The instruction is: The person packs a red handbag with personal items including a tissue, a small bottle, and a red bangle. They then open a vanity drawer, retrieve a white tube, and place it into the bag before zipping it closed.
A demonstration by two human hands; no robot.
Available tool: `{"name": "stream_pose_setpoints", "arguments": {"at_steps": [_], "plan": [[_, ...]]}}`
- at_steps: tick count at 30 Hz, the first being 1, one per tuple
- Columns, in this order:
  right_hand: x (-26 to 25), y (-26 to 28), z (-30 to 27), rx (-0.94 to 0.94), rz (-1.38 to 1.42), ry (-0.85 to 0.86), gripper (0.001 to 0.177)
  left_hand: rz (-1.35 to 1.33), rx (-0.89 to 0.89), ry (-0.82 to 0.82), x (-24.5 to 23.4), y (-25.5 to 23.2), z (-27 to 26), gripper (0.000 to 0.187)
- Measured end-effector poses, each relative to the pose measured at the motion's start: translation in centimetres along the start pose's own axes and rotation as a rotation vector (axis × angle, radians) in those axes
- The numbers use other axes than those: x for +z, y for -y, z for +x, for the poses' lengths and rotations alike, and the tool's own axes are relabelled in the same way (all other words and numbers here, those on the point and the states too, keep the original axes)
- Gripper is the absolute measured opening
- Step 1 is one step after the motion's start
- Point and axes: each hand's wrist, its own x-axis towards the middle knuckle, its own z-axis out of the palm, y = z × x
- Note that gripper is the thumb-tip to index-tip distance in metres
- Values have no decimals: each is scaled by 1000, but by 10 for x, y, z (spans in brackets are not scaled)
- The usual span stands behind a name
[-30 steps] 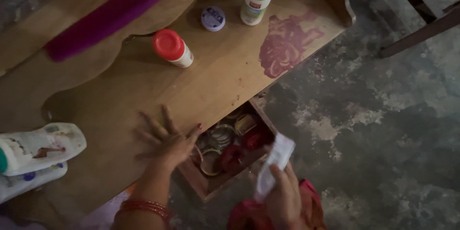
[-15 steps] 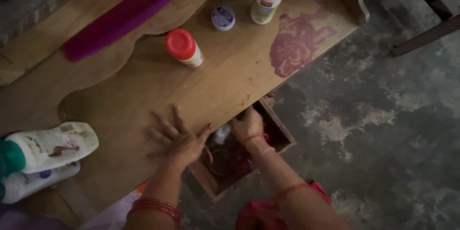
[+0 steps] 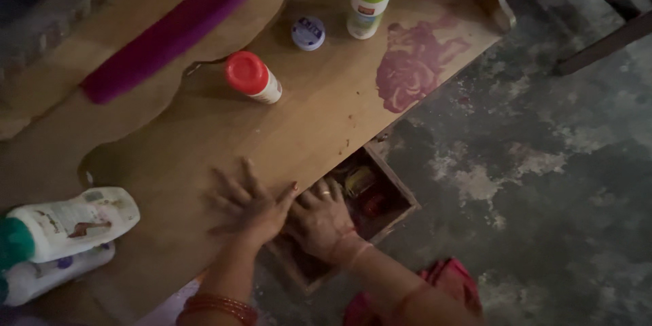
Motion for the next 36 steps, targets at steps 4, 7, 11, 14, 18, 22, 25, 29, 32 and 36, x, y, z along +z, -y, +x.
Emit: {"name": "stream_pose_setpoints", "arguments": {"at_steps": [4, 7, 11, 14, 18, 22, 25, 29, 32, 36], "plan": [[-18, 11, 15, 42, -268, 354, 65, -12, 16, 6, -1, 1, -1, 126], [-27, 8, 13, 111, -433, 555, 50, 9, 23, 2, -3, 1, -2, 126], [-36, -12, -8, 162, -453, 405, 56, 28, 0, 63, -7, -2, -1, 126], [-40, -23, -14, 183, -503, 388, 60, 34, -2, 64, -8, -1, -1, 126], [-51, -27, -16, 226, -442, 326, 69, 37, -2, 63, -7, -1, 0, 126], [-63, -19, -18, 210, -456, 347, 77, 53, -3, 35, -3, -1, 2, 126], [-61, -1, -15, 178, -421, 437, 77, 41, 1, 6, -2, 0, 3, 126], [-42, 18, -5, -70, -423, 357, 62, 14, 8, 22, -1, 1, 1, 127], [-24, 20, -6, -163, -474, 540, 49, 9, -8, 42, -3, 0, 3, 127], [-4, 13, -21, -256, -437, 396, 39, 18, -20, 57, -5, -1, 1, 125]]}}
